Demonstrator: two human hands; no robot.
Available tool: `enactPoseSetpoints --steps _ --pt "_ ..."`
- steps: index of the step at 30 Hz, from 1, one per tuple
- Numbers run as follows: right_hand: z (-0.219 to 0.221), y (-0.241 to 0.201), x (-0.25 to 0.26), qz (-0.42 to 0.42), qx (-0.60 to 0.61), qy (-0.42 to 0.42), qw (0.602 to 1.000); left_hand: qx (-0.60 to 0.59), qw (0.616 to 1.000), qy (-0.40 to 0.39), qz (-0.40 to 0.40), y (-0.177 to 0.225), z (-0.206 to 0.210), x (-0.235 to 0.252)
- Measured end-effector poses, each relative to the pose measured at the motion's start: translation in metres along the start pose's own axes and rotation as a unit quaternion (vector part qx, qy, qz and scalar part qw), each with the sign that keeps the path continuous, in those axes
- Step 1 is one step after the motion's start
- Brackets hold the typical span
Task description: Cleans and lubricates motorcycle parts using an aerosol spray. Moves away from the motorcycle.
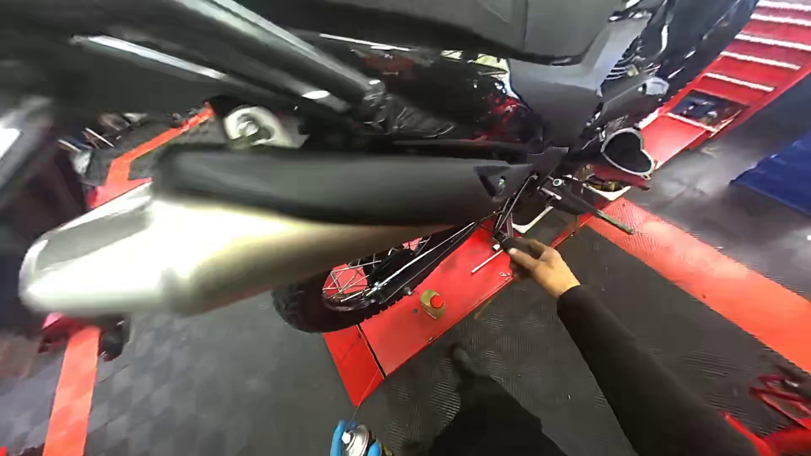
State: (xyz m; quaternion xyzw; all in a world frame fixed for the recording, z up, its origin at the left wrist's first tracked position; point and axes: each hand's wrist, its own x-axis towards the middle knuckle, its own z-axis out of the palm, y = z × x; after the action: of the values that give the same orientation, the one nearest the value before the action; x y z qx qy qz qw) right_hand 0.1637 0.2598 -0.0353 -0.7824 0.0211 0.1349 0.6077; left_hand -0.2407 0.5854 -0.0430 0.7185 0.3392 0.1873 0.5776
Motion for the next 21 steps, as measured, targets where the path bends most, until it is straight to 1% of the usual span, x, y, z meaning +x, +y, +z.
enactPoseSetpoints --steps 1,2,4,6,7,9,11,13,14,16,18,21 --pt "0.003 0.001 -0.001 -0.004 -0.047 0.033 0.998 -0.006 1.000 -0.014 0.017 0.004 0.017 0.009" --pt "0.006 -0.002 -0.004 -0.005 -0.120 0.071 0.990 -0.001 0.999 -0.030 0.036 0.008 0.033 0.017" --pt "0.015 -0.019 -0.012 0.011 -0.242 0.135 0.961 0.029 0.995 -0.055 0.081 0.018 0.063 0.035" --pt "0.024 -0.037 -0.019 0.046 -0.298 0.159 0.940 0.062 0.987 -0.063 0.132 0.032 0.091 0.053" --pt "0.026 -0.042 -0.018 0.058 -0.307 0.155 0.937 0.076 0.981 -0.064 0.167 0.040 0.107 0.063" --pt "0.019 -0.037 -0.012 0.043 -0.300 0.130 0.944 0.107 0.958 -0.085 0.252 0.061 0.144 0.082" --pt "0.005 -0.013 -0.002 -0.004 -0.246 0.079 0.966 0.118 0.935 -0.121 0.310 0.090 0.182 0.094" --pt "-0.002 0.016 0.000 -0.062 -0.171 0.037 0.983 0.121 0.923 -0.157 0.331 0.120 0.214 0.101" --pt "-0.003 0.021 0.003 -0.079 -0.145 0.032 0.986 0.127 0.915 -0.173 0.341 0.132 0.231 0.108" --pt "-0.004 0.022 0.004 -0.085 -0.118 0.028 0.989 0.139 0.900 -0.187 0.367 0.143 0.258 0.119" --pt "-0.001 0.024 0.000 -0.080 -0.104 0.028 0.991 0.158 0.891 -0.188 0.381 0.147 0.271 0.122" --pt "-0.001 0.025 0.003 -0.081 -0.102 0.033 0.991 0.194 0.885 -0.164 0.391 0.153 0.282 0.128"
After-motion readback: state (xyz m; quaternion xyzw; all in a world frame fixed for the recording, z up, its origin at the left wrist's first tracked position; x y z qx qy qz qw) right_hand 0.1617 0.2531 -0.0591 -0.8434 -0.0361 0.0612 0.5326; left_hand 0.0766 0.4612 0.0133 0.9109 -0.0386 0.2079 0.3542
